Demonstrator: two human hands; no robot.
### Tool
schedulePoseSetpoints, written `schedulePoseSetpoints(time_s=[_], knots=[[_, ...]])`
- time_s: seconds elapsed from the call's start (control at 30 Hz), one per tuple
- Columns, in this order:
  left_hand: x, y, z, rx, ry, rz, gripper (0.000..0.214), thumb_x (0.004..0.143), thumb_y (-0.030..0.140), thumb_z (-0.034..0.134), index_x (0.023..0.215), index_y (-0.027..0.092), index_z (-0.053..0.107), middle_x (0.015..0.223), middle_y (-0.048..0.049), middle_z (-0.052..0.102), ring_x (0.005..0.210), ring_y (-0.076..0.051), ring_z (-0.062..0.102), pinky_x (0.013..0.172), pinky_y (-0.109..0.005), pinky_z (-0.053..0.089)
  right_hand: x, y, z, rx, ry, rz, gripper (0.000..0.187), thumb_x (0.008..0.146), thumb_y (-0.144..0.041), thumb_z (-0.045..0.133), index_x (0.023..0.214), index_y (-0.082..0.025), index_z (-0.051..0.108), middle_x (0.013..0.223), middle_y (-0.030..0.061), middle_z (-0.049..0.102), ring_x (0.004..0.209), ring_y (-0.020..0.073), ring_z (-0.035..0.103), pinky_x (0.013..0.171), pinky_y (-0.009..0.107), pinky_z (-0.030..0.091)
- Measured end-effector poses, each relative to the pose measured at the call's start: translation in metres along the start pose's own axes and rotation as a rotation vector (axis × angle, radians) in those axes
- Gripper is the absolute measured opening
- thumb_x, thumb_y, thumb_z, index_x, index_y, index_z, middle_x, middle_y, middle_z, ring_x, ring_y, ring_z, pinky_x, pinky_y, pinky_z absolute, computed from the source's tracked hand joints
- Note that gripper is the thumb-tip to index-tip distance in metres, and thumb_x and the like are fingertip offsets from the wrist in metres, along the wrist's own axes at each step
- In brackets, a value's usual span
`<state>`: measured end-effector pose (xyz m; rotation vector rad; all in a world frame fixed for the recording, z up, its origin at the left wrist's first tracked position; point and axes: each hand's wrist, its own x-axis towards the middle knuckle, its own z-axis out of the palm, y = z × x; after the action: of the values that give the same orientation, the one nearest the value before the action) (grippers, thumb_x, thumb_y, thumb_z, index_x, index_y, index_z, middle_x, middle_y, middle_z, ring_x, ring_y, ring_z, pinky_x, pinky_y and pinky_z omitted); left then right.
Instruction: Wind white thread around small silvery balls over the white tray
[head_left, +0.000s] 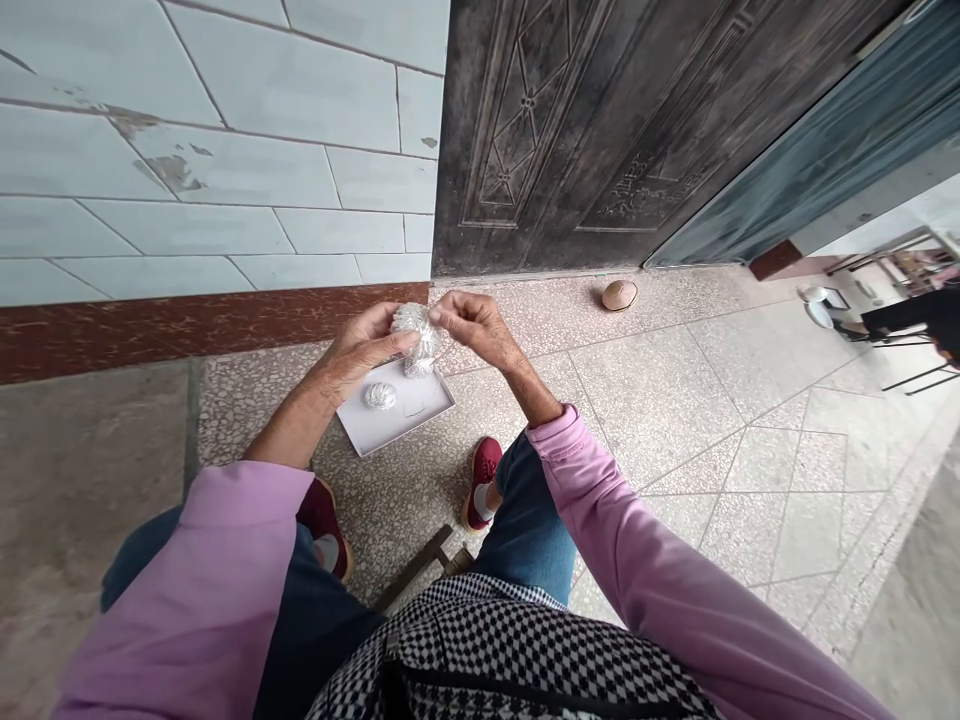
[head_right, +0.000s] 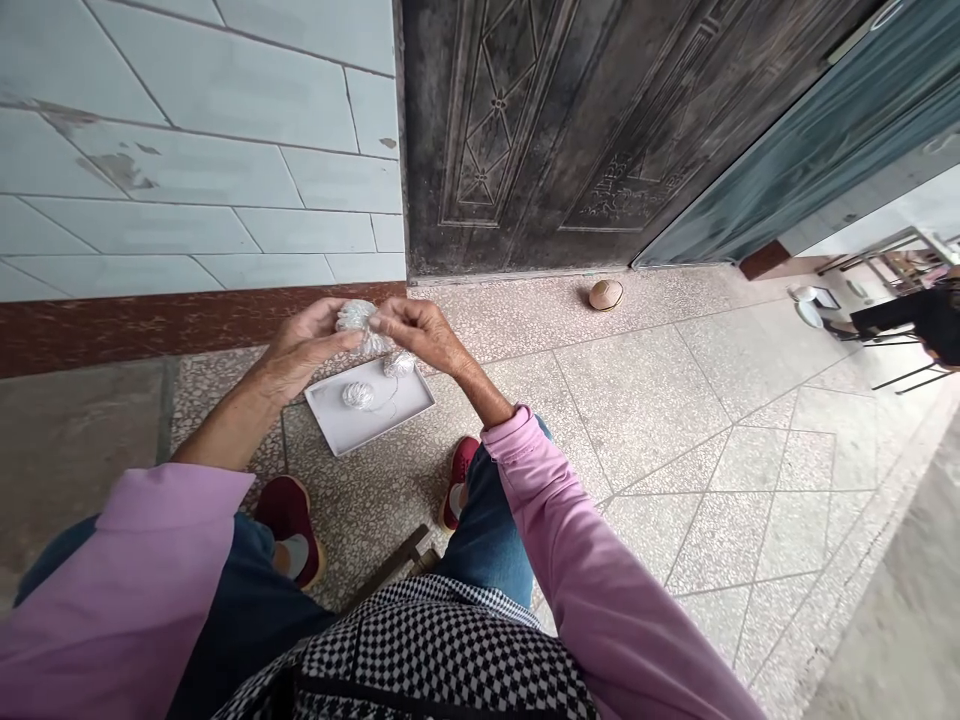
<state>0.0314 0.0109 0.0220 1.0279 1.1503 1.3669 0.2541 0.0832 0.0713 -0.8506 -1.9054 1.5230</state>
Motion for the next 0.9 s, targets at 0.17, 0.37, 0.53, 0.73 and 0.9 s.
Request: schedulePoseSetpoints(time_s=[0.17,0.37,0.53,0.73,0.9], knots=[[-0.009,0.006,0.006,-0.119,-0.183,-0.174,0.065,0.076,0.054,0.119,0.123,0.022,0.087,0.107,-0.0083,0.083,0.088,-0.026,0.078,0.079,-0.038,0.066,0.009,0.004,-0.015,0.09,0.138,-0.079,0.084,0.1,-0.082,0.111,0.071,-0.034,0.048,0.074,-0.0024,0.038,0.08,0.0227,0.037,0.07,0.039,0.039],[-0.006,0.008,0.009,-0.211,-0.195,-0.15,0.069,0.069,0.043,0.12,0.125,0.024,0.087,0.114,-0.0103,0.086,0.107,-0.034,0.084,0.088,-0.044,0.07,0.016,0.022,-0.003,0.092,0.164,0.064,0.071,0.113,-0.064,0.102,0.075,-0.03,0.052,0.071,-0.0035,0.04,0.074,0.021,0.041,0.068,0.035,0.041],[0.0,0.011,0.016,-0.229,-0.112,-0.082,0.074,0.069,0.043,0.118,0.133,0.027,0.087,0.125,-0.0126,0.089,0.126,-0.042,0.086,0.099,-0.05,0.075,0.023,0.04,0.009,0.093,0.183,0.099,0.062,0.118,-0.058,0.094,0.081,-0.03,0.054,0.072,-0.0029,0.045,0.072,0.0219,0.044,0.066,0.036,0.042],[0.016,0.002,0.007,-0.217,0.12,0.085,0.069,0.065,0.036,0.115,0.121,0.028,0.076,0.122,-0.0071,0.086,0.125,-0.034,0.083,0.106,-0.044,0.071,0.01,0.035,0.018,-0.14,0.02,0.037,0.054,0.126,-0.066,0.085,0.094,-0.027,0.067,0.079,-0.0015,0.062,0.084,0.0232,0.058,0.082,0.036,0.048],[0.019,-0.008,-0.002,-0.029,0.281,0.134,0.073,0.062,0.032,0.117,0.12,0.029,0.073,0.115,-0.0022,0.084,0.109,-0.026,0.078,0.096,-0.038,0.065,0.0,0.022,0.024,-0.235,-0.093,0.034,0.053,0.125,-0.064,0.089,0.093,-0.028,0.069,0.079,0.0001,0.063,0.086,0.0258,0.061,0.087,0.038,0.049]])
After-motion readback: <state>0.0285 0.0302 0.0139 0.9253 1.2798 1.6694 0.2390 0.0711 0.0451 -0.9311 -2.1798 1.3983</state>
